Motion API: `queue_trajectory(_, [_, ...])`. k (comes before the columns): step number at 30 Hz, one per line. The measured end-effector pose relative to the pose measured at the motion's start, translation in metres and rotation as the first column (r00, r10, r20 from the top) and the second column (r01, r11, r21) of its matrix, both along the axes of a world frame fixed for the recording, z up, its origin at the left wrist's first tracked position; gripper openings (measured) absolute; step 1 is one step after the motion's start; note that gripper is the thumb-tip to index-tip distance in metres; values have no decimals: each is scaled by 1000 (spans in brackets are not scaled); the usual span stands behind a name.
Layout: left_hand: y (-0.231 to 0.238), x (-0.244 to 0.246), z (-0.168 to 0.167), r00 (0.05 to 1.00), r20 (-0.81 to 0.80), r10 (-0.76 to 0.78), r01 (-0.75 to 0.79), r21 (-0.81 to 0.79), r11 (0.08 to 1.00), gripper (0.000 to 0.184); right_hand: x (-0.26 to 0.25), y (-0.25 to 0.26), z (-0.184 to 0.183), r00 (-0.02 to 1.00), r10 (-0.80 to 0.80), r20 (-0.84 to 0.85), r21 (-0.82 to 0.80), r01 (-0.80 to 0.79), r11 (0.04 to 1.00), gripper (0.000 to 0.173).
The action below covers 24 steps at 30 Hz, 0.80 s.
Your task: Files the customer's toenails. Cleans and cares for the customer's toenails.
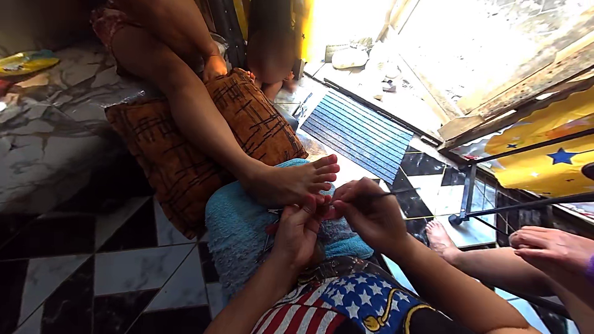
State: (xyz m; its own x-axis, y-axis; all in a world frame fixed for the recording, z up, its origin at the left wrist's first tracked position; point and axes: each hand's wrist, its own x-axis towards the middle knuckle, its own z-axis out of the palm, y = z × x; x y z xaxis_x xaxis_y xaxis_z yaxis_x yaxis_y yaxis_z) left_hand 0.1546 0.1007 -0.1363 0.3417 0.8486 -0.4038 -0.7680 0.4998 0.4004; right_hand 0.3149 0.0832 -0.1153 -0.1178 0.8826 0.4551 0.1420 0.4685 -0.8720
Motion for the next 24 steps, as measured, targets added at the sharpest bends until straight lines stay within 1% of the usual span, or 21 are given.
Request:
queue_trajectory(3, [1,1,0,1000,26,-12,13,-37,999,12,8,-6,4,996,-86,30,35,85,996,5])
queue_trajectory(6, [1,2,3,1000,-2,-6,6,-85,996,11,3,-6,2,991,-106,79,47,103,994,4])
queue_trajectory(9, [0,2,4,999,-46,17,-21,-93,995,7,0,-5,1,980,-134,145,66,126,990,5])
queue_trajectory(11, [-1,2,6,996,-80,31,-39,-99,994,8,0,-5,1,968,-158,195,87,143,986,6])
queue_trajectory(18, [1,6,6,991,-130,36,-48,-94,994,8,3,-4,-1,959,-146,242,84,129,988,6])
queue_trajectory(24, [0,6,8,987,-152,48,-62,-95,993,14,1,-5,1,935,-159,316,116,128,985,7])
